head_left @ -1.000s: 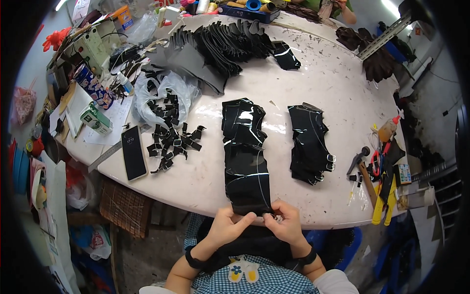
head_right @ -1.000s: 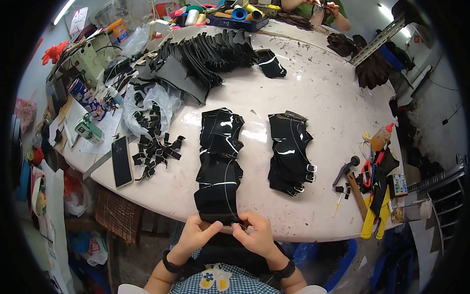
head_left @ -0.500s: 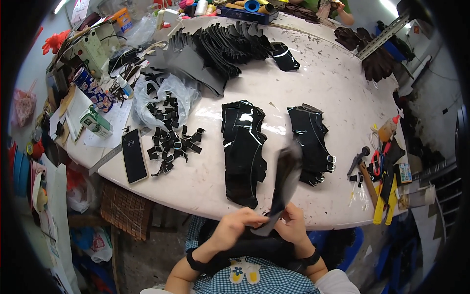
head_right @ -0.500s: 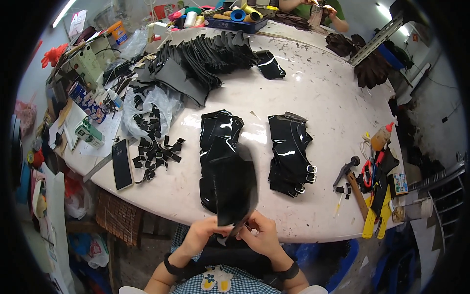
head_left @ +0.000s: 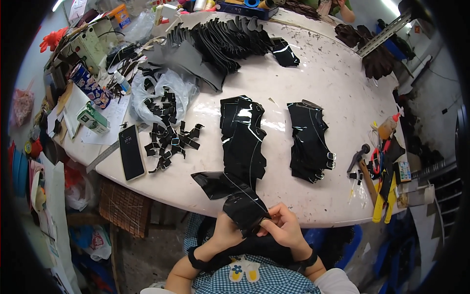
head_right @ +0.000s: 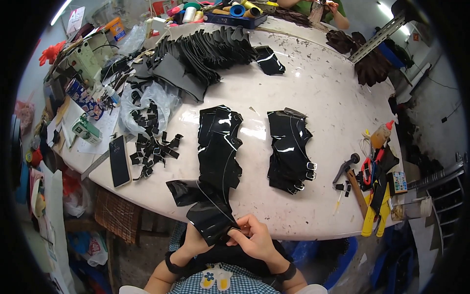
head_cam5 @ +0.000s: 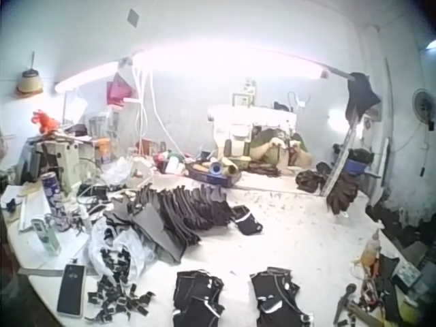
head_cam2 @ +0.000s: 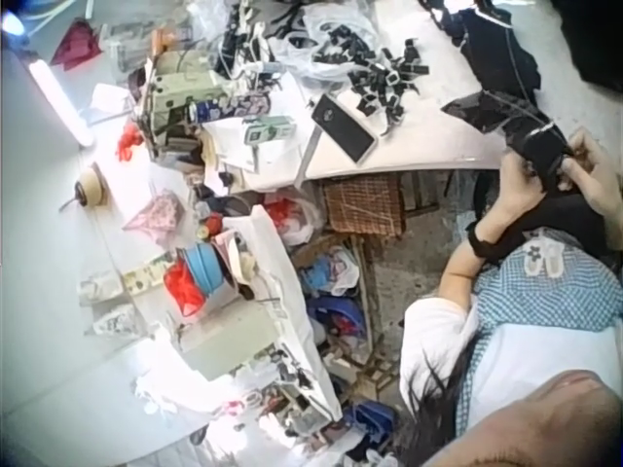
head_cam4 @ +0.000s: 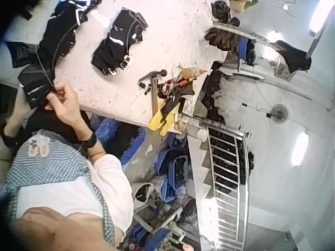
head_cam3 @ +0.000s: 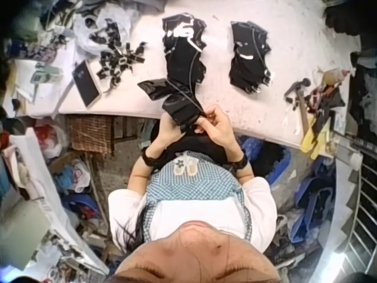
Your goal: Attaching small metal buckles and straps to black patent leather shoe upper pieces.
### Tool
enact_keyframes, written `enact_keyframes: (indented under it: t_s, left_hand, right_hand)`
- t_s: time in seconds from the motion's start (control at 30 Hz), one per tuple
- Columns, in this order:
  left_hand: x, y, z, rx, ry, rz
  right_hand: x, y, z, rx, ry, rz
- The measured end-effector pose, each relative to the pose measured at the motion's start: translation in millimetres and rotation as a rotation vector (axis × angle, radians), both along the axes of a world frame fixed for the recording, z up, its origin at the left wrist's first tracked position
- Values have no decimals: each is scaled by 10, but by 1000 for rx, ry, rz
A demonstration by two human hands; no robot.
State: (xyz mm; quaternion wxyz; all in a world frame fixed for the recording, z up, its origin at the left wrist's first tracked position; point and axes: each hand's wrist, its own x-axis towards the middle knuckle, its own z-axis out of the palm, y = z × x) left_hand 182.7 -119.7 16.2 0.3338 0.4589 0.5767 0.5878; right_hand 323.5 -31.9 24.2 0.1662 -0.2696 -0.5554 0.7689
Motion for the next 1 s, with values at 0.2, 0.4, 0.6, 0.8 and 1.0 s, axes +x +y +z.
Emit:
enact_keyframes:
  t_s: [0.2,0.4,0.6,0.8,1.0]
  left_hand:
    - [-113,-57,-120,-155,-158,-182]
    - [-244,-157,-50,-49,-582,-515]
    - [-99,-78,103,-333,-485,-150]
    - [-73,-85,55,-313,-571,-131]
    - [-29,-54,37,-225,-531,-82]
  right_hand:
    - [26,-6,-31,20,-27,-5]
    - [22,-12,-17,52,-71,-33]
    - [76,-4,-47,-77,27,32]
    - [54,-11,-75,-49,63,-12]
    - [15,70,-43,117,-16,-32]
